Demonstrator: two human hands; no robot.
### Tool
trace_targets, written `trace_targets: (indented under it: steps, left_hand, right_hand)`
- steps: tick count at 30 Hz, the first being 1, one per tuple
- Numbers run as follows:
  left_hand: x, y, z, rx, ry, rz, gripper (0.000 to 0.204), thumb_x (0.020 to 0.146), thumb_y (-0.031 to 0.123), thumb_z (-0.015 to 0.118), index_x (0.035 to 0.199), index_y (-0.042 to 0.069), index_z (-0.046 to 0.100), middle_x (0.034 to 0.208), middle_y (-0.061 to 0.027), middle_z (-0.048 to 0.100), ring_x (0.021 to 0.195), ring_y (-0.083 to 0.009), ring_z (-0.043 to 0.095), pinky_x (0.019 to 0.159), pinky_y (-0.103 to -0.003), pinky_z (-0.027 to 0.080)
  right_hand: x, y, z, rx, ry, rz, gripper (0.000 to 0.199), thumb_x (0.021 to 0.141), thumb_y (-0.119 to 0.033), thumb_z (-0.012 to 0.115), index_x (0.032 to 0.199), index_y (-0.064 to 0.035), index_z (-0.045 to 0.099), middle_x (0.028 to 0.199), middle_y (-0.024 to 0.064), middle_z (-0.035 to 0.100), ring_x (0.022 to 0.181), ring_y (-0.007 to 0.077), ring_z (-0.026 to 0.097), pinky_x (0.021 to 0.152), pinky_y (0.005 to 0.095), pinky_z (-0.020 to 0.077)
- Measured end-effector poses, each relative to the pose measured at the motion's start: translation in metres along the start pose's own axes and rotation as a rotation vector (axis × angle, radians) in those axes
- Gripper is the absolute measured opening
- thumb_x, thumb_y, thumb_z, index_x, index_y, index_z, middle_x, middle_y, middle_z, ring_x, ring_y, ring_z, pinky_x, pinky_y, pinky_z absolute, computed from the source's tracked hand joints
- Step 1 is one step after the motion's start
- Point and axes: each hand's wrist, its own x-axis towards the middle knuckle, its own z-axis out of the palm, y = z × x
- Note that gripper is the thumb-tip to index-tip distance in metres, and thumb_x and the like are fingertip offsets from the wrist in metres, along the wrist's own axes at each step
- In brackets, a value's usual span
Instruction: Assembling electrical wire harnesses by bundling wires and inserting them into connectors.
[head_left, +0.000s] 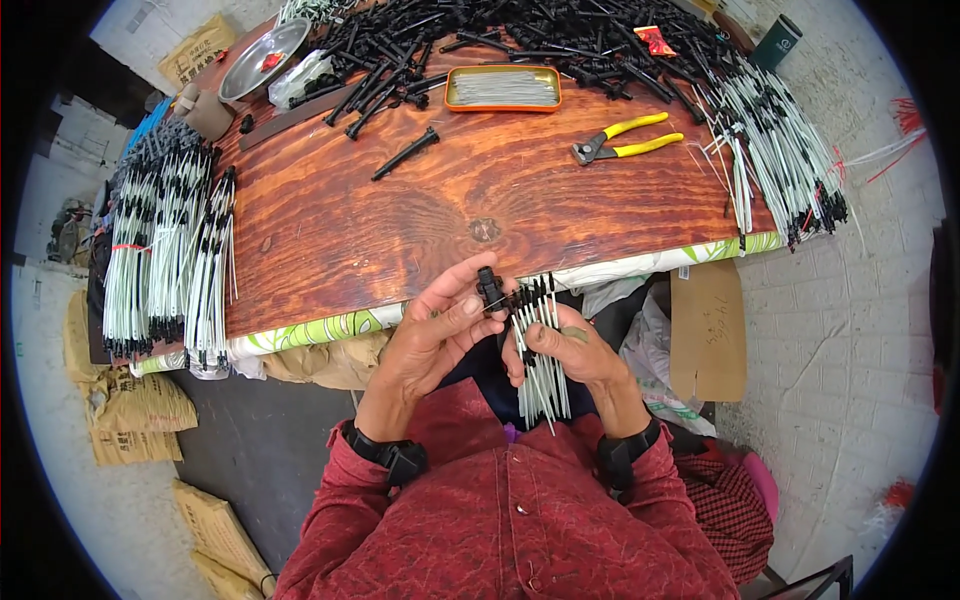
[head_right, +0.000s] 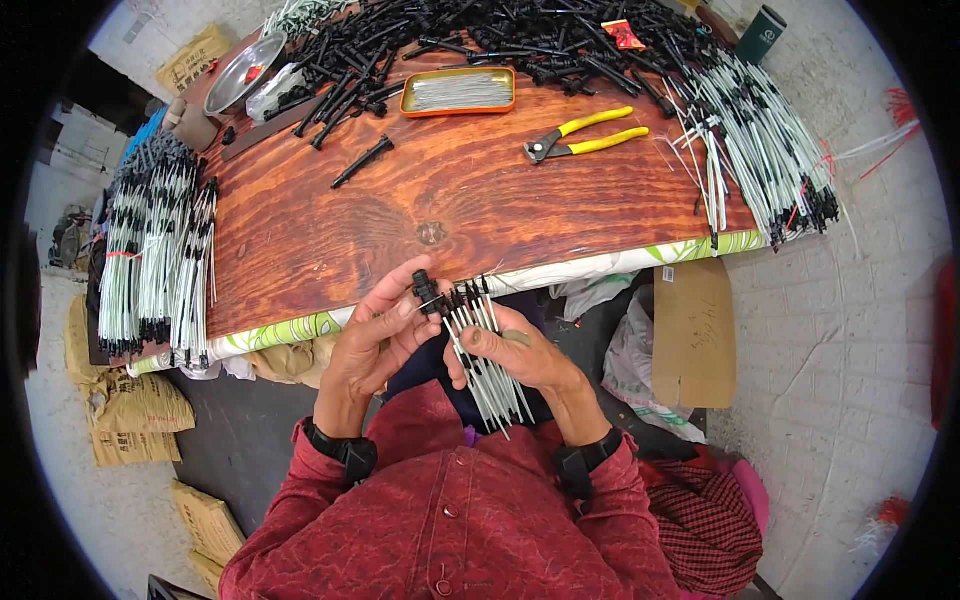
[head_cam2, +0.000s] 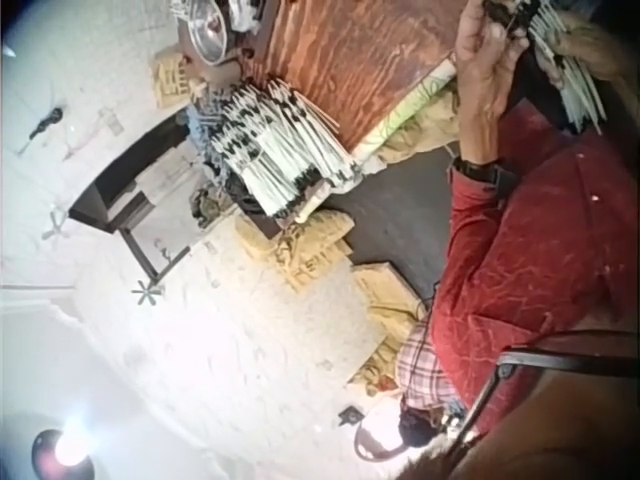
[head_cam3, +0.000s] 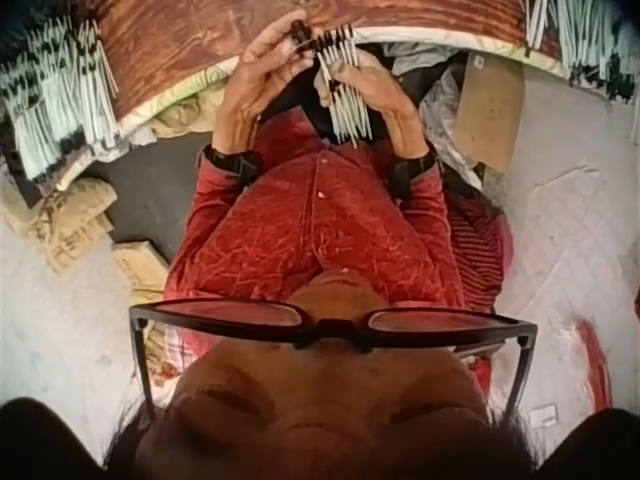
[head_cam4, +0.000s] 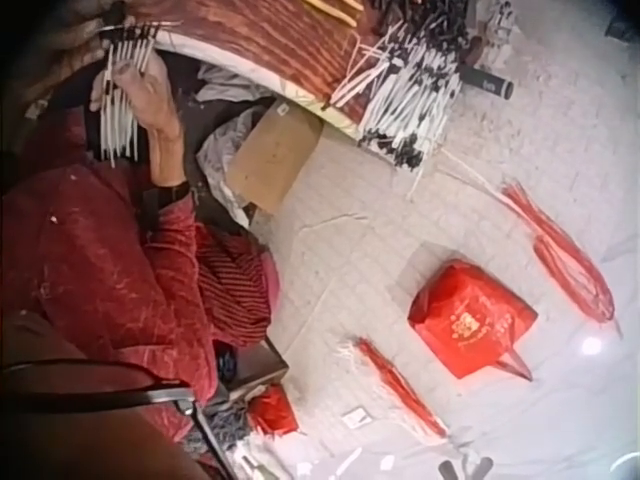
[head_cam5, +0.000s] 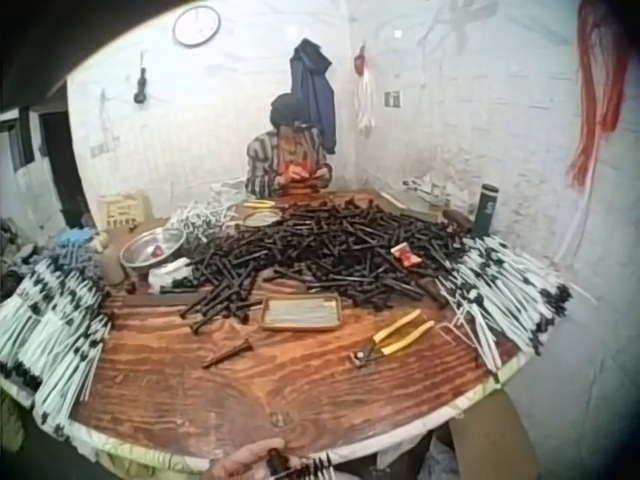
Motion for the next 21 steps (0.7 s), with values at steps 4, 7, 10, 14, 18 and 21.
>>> trace_targets:
  steps: [4, 7, 10, 14, 18, 21]
  left_hand:
    - [0.0003, -0.0039, -0.0048, 0.002, -0.032, 0.017, 0.052, 0.097, 0.007, 0.064, 0.146, 0.002, 0.046, 0.127, -0.0146, 0.063, 0.103, -0.0169, 0.066, 0.092, -0.031, 0.058]
    - [-0.0011, -0.0046, -0.0055, -0.01, -0.003, 0.004, 0.052, 0.096, 0.006, 0.065, 0.145, 0.002, 0.046, 0.127, -0.0143, 0.063, 0.104, -0.0173, 0.066, 0.092, -0.031, 0.058]
    - [-0.0011, -0.0053, -0.005, -0.02, 0.018, -0.01, 0.052, 0.096, 0.005, 0.065, 0.145, 0.003, 0.047, 0.128, -0.0137, 0.063, 0.103, -0.0168, 0.066, 0.092, -0.03, 0.057]
    - [-0.0006, -0.0062, -0.003, -0.013, 0.04, -0.018, 0.052, 0.096, 0.004, 0.065, 0.145, 0.004, 0.048, 0.129, -0.0123, 0.062, 0.099, -0.0151, 0.065, 0.091, -0.029, 0.056]
    - [0.0005, -0.0077, -0.0044, 0.023, 0.046, 0.003, 0.051, 0.096, 0.005, 0.065, 0.144, 0.003, 0.048, 0.129, -0.0124, 0.063, 0.103, -0.0161, 0.065, 0.091, -0.03, 0.056]
    - [0.0009, -0.0085, -0.0061, 0.046, 0.033, 0.018, 0.049, 0.097, 0.006, 0.065, 0.143, 0.002, 0.048, 0.127, -0.0139, 0.064, 0.11, -0.0188, 0.065, 0.092, -0.031, 0.057]
  right_hand:
    - [-0.0003, -0.0006, 0.0014, 0.012, 0.012, 0.002, 0.057, 0.098, -0.055, 0.057, 0.101, 0.0015, 0.06, 0.074, 0.0112, 0.065, 0.067, 0.0199, 0.066, 0.063, 0.0321, 0.0545]
    - [0.0, -0.0005, 0.0025, 0.016, 0.005, 0.011, 0.057, 0.098, -0.055, 0.057, 0.104, 0.0017, 0.059, 0.074, 0.0112, 0.065, 0.067, 0.0198, 0.066, 0.063, 0.0318, 0.0542]
    - [0.0013, -0.0002, 0.001, 0.018, -0.008, 0.005, 0.057, 0.099, -0.055, 0.057, 0.105, 0.0018, 0.059, 0.074, 0.0112, 0.065, 0.067, 0.0196, 0.066, 0.063, 0.0316, 0.054]
    - [0.0015, 0.0006, 0.001, 0.023, -0.012, 0.004, 0.056, 0.099, -0.054, 0.057, 0.106, 0.0018, 0.058, 0.074, 0.0109, 0.065, 0.067, 0.0193, 0.065, 0.063, 0.0314, 0.0535]
    - [0.0019, 0.0016, 0.0009, 0.025, -0.014, 0.015, 0.056, 0.099, -0.054, 0.057, 0.108, 0.0015, 0.057, 0.074, 0.0106, 0.065, 0.067, 0.0187, 0.065, 0.063, 0.0307, 0.0526]
    - [0.0016, 0.0013, 0.0004, 0.025, -0.013, 0.018, 0.056, 0.099, -0.054, 0.057, 0.109, 0.0011, 0.057, 0.075, 0.0106, 0.065, 0.068, 0.0184, 0.065, 0.063, 0.0302, 0.0519]
